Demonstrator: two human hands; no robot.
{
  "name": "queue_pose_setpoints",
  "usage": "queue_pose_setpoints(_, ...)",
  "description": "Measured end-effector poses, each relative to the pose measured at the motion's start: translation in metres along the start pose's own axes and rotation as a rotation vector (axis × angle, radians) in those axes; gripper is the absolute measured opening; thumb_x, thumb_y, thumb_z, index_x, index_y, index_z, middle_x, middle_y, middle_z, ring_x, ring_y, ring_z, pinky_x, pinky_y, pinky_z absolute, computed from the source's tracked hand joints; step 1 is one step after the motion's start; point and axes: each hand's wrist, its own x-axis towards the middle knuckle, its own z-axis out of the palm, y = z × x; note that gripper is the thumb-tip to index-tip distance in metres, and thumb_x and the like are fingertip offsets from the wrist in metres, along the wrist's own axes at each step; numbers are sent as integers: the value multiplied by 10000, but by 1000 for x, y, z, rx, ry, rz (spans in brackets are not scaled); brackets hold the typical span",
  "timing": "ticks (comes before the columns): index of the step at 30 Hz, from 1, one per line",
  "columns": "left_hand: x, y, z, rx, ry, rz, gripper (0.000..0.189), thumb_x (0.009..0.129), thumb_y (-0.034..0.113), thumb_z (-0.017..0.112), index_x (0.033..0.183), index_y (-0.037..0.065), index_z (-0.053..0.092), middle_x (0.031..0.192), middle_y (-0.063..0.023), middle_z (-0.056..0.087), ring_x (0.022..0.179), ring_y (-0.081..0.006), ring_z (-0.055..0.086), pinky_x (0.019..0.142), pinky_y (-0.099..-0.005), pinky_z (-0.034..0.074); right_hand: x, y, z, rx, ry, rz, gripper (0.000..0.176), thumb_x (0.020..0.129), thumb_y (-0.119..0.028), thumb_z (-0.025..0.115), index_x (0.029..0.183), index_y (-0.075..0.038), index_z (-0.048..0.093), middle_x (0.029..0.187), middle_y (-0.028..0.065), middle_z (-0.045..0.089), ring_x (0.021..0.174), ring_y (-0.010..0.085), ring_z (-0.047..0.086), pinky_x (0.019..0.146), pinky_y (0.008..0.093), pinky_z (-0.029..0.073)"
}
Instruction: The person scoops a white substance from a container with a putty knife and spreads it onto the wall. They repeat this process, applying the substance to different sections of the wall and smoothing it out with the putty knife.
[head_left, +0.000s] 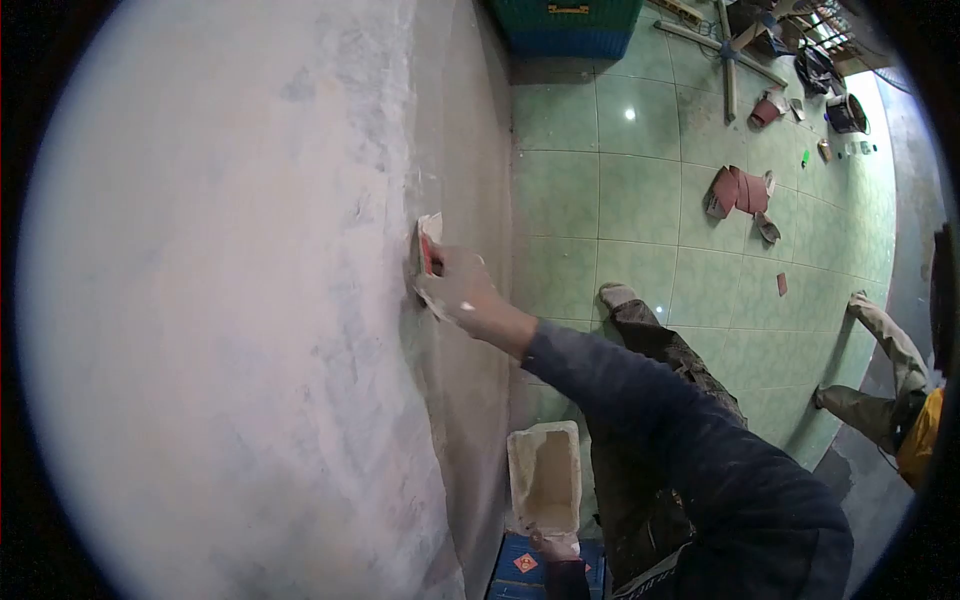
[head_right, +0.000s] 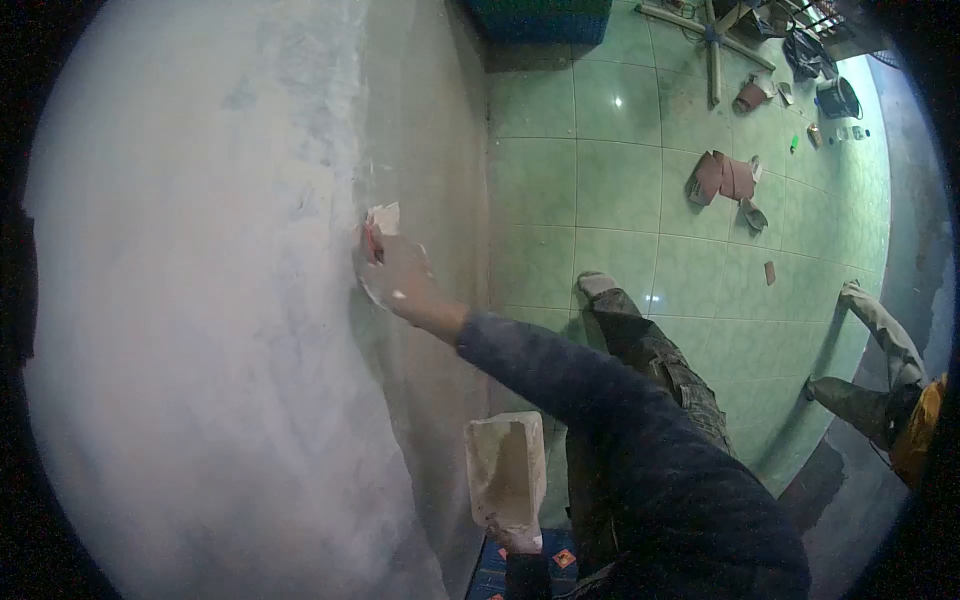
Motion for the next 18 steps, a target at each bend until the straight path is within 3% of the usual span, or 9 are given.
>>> queue_pose_setpoints(2, 2, 7, 7, 38, -14, 21, 566, 940, 431, 442, 1381, 76, 439, 1354, -129, 499, 1236, -305, 490, 1047, -458, 408, -3, 61, -5, 370, -174, 56, 96, 863, -11, 517, 907, -18, 602, 737, 18, 589, 578, 112, 519, 539, 269, 441)
queue_pose_setpoints(5, 1, 10, 11, 82, -13, 42, 561, 940, 426, 446, 1378, 76, 443, 1351, -129, 502, 1234, -303, 492, 1045, -457, 409, -19, 55, -41, 510, -15, 126, 110, 849, 18, 518, 906, -18, 605, 738, 5, 584, 580, 107, 531, 540, 266, 456)
queue_pose_setpoints(8, 2, 10, 13, 118, -7, 53, 556, 941, 421, 449, 1375, 75, 446, 1347, -129, 505, 1232, -302, 494, 1044, -457, 411, 11, 93, -41, 1183, 41, 356, 83, 865, -3, 537, 905, -31, 605, 750, 1, 584, 601, 103, 559, 540, 263, 476)
queue_pose_setpoints(14, -2, 7, 8, 159, 18, 43, 545, 942, 411, 456, 1369, 73, 453, 1341, -129, 511, 1228, -300, 498, 1041, -455, 414, 60, 201, 20, 1136, -179, 353, 58, 876, -31, 549, 894, -63, 593, 755, -7, 581, 615, 106, 575, 551, 271, 501)
queue_pose_setpoints(17, -3, 5, 3, 177, 12, 44, 540, 942, 406, 459, 1366, 73, 457, 1338, -129, 514, 1226, -299, 500, 1039, -454, 416, 61, 193, 20, 1106, -236, 324, 51, 879, -40, 553, 890, -73, 590, 757, -10, 581, 620, 106, 581, 554, 273, 510)
queue_pose_setpoints(18, -3, 6, 3, 180, 9, 44, 538, 942, 405, 460, 1365, 72, 458, 1337, -129, 515, 1225, -298, 501, 1039, -454, 416, 49, 153, 5, 1091, -192, 365, 38, 884, -56, 556, 880, -80, 586, 758, -15, 579, 621, 108, 586, 555, 275, 512)
